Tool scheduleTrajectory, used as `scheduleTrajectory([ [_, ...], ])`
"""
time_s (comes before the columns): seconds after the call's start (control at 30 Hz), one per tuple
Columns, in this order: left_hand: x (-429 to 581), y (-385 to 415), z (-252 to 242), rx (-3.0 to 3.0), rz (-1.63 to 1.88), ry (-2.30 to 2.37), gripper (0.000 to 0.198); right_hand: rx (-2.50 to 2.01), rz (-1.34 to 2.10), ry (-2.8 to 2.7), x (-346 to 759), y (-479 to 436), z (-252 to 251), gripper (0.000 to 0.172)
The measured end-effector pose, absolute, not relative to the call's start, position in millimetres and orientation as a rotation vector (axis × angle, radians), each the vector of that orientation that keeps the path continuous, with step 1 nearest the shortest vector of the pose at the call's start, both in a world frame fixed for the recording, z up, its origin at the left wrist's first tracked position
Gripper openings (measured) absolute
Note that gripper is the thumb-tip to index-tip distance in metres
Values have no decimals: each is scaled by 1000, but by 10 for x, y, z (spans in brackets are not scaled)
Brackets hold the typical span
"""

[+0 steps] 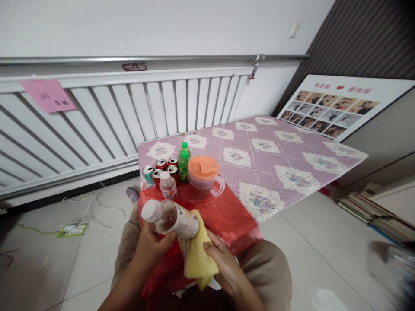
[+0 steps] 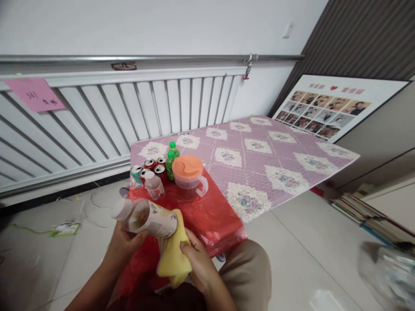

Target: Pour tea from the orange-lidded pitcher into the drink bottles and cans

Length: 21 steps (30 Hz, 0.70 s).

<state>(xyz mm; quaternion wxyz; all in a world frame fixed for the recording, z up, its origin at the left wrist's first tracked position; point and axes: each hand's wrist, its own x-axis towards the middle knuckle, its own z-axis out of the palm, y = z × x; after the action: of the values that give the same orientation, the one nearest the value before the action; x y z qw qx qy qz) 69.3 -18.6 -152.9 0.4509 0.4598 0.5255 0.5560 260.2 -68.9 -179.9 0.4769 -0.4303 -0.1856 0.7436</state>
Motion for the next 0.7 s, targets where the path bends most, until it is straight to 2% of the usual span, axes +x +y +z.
scheduleTrajectory([
  [0.13,595,-148,-1591,1140,1415,1362,83,-1106,1831,-470,2855,-859,-1815,54],
  [0.23,477,-135,-1637,1148,1409,1457,79,-1292,1720,-556,3169,-925,-1775,64],
  [0.33,375,-146,-1669,1127,1387,1506,71,-1601,1402,-776,3509,-885,-1739,69],
  [0.43,347,-174,-1681,1124,1392,1507,67,-1829,906,-1157,3723,-756,-1794,59],
  [0.57,414,-214,-1701,1141,1379,1500,70,-1948,374,-1553,3578,-555,-2051,54],
  [0.7,495,-243,-1742,1199,1328,1440,72,-2092,396,-1861,3178,-473,-2334,56],
])
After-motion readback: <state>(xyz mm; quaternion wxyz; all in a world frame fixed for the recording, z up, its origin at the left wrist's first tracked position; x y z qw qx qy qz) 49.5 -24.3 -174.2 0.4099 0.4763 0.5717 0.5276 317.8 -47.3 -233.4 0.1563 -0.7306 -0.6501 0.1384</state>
